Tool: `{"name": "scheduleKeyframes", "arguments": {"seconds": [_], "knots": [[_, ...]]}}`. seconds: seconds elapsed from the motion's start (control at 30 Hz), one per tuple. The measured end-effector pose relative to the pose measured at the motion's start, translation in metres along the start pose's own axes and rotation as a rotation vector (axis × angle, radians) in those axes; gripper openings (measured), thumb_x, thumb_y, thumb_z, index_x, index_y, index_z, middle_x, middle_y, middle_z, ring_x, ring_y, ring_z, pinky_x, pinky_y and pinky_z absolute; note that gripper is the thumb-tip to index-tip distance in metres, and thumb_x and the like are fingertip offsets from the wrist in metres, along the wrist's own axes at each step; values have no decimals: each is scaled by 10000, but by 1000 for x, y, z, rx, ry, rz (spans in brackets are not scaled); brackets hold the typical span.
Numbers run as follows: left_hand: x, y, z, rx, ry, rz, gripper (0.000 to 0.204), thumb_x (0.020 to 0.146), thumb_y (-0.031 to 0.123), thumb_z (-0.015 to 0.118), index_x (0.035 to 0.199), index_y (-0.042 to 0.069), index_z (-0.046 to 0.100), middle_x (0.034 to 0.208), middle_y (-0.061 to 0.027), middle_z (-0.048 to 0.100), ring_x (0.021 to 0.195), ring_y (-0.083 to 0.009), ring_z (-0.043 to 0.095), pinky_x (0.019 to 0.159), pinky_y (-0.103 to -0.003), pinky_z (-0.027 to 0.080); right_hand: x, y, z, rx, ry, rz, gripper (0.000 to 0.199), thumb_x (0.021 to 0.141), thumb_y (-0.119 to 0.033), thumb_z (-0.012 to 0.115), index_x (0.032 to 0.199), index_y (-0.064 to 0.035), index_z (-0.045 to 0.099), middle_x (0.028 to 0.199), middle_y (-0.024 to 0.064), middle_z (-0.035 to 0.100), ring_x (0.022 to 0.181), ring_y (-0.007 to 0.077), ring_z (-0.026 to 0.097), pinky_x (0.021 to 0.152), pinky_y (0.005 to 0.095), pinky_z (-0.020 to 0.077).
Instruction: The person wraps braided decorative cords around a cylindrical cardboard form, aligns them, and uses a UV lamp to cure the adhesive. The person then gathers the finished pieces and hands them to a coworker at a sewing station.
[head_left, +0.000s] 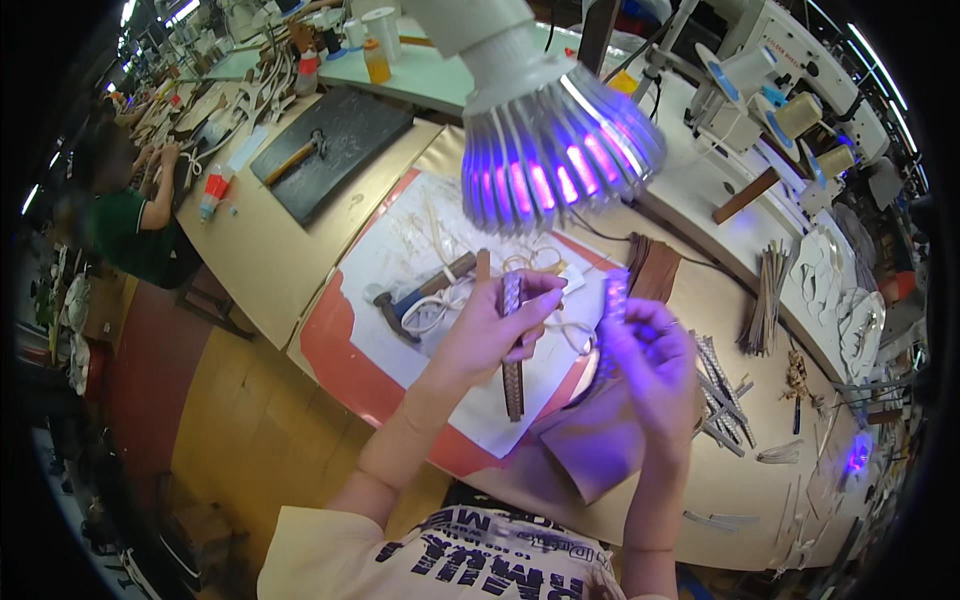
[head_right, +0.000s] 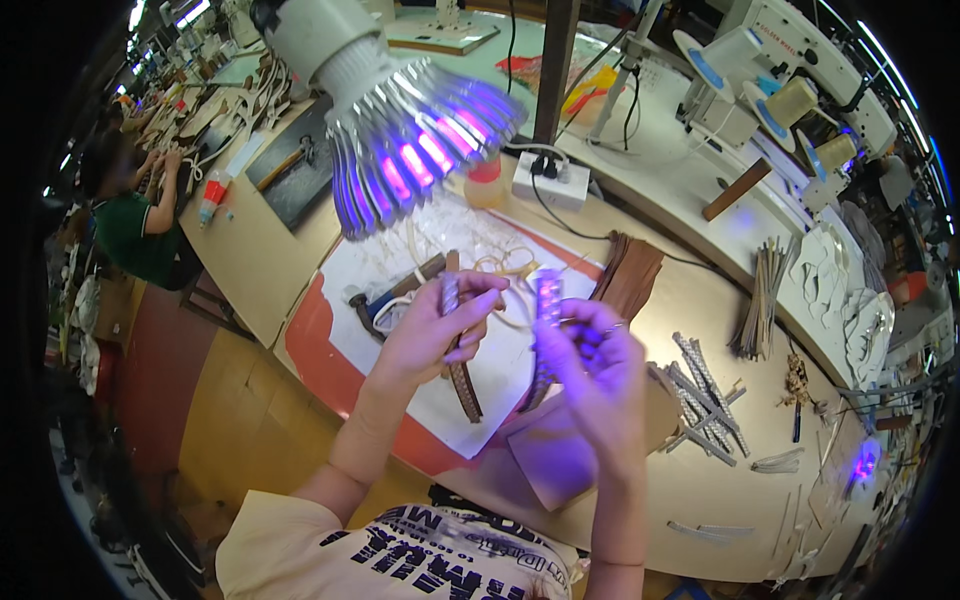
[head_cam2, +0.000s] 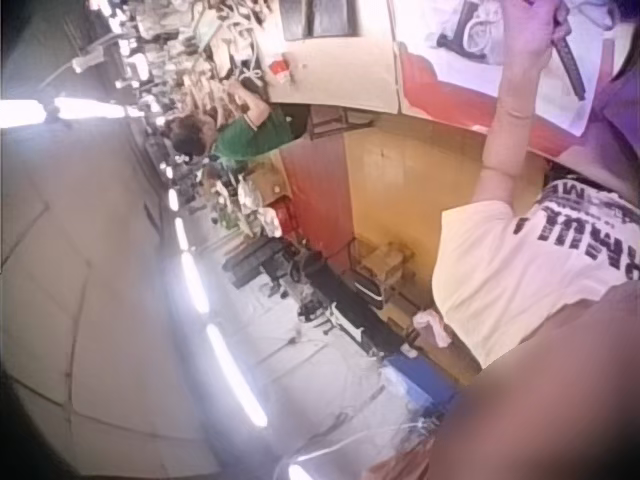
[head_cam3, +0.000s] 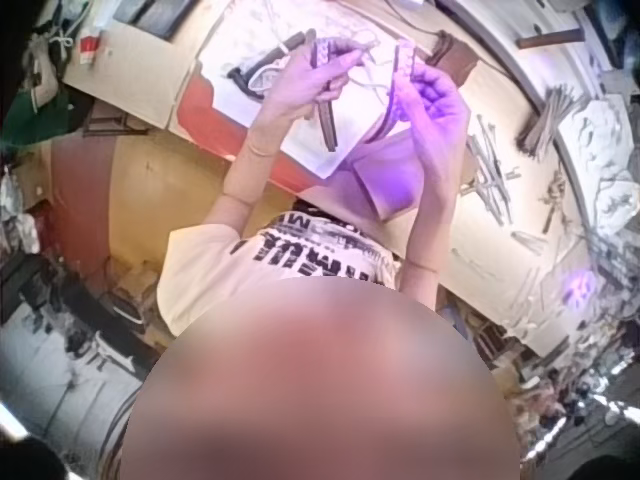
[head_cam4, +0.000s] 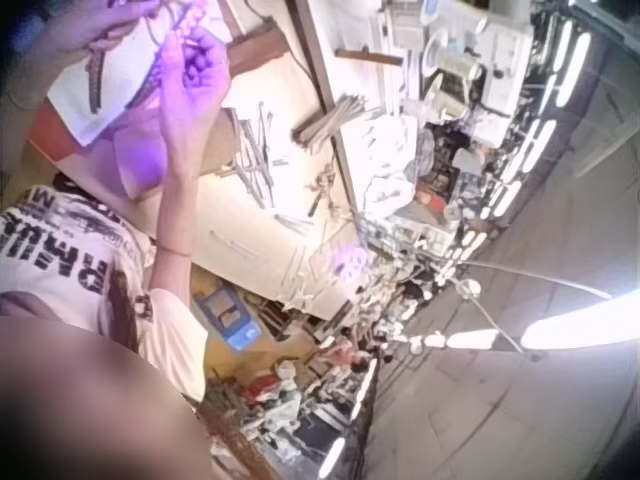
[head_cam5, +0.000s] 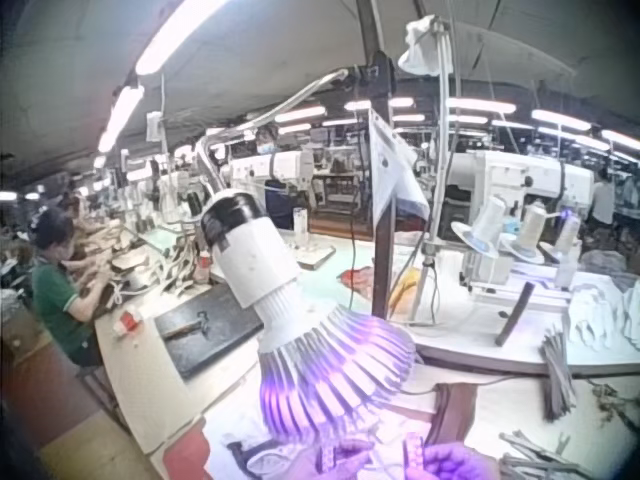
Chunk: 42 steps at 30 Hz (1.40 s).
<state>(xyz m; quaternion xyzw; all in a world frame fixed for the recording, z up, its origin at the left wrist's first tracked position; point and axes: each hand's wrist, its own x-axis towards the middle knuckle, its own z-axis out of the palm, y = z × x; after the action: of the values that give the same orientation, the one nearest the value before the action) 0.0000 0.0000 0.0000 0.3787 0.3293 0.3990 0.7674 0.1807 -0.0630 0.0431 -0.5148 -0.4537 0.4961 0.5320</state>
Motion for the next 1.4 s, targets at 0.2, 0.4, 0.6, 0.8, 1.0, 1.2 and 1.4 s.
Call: {"name": "scheduleKeyframes", "arguments": {"seconds": [0.2, 0.4, 0.6, 0.8, 1.0, 1.2, 1.4], "knots": [[42, -84, -50, 430, 153, -165, 349, 866, 161, 684, 1121, -21, 529, 838, -78, 581, 636, -111, 565, 510, -261, 458, -21, -3, -34, 254, 56, 118, 209, 902, -111, 623, 1067, -2, 557, 798, 21, 619, 577, 44, 523, 499, 184, 409], [45, -107, -45, 1350, 462, 708, 628, 813, 204, 716, 1342, 4, 443, 1203, -196, 539, 1120, -352, 513, 941, -412, 406, -44, -4, -39, 151, -23, 104, 223, 868, -78, 676, 1048, 4, 574, 810, -11, 582, 674, 46, 532, 590, 185, 441], [15, -62, -8, 1043, 320, 613, 238, 866, 146, 660, 1075, 33, 666, 1100, -113, 628, 1068, -235, 593, 892, -367, 453, -53, -11, -34, 41, 6, 75, 231, 858, -77, 691, 1054, -18, 584, 860, -33, 583, 784, 35, 544, 705, 194, 453], [-36, -15, 48, 118, -215, 259, 184, 919, 58, 602, 1067, -40, 649, 993, -68, 669, 906, -112, 620, 834, -264, 498, -60, -14, -23, 19, -67, -18, 248, 868, -94, 683, 1081, -25, 574, 854, -25, 604, 786, 31, 548, 688, 194, 443], [-44, -3, 75, 208, -259, 277, 168, 906, 31, 610, 1051, -36, 662, 984, -78, 663, 869, -106, 609, 801, -252, 501, -69, -20, -22, -240, 188, -335, 325, 815, -81, 728, 1111, -45, 599, 888, 32, 610, 780, 95, 577, 674, 235, 455], [-59, -12, 103, 238, -283, 274, 164, 896, 19, 611, 1036, -41, 671, 941, -82, 661, 842, -105, 604, 758, -240, 493, -88, -26, -43, -483, 276, -588, 255, 753, -47, 758, 989, -63, 663, 926, 55, 584, 829, 138, 541, 711, 258, 434], [-71, -20, 128, 354, -332, 299, 161, 894, 46, 616, 1012, -54, 663, 897, -71, 659, 761, -94, 611, 683, -221, 502, -116, -28, -65, -450, 303, -594, 275, 709, -50, 785, 959, -95, 679, 932, 93, 585, 870, 210, 587, 725, 317, 472]]}}
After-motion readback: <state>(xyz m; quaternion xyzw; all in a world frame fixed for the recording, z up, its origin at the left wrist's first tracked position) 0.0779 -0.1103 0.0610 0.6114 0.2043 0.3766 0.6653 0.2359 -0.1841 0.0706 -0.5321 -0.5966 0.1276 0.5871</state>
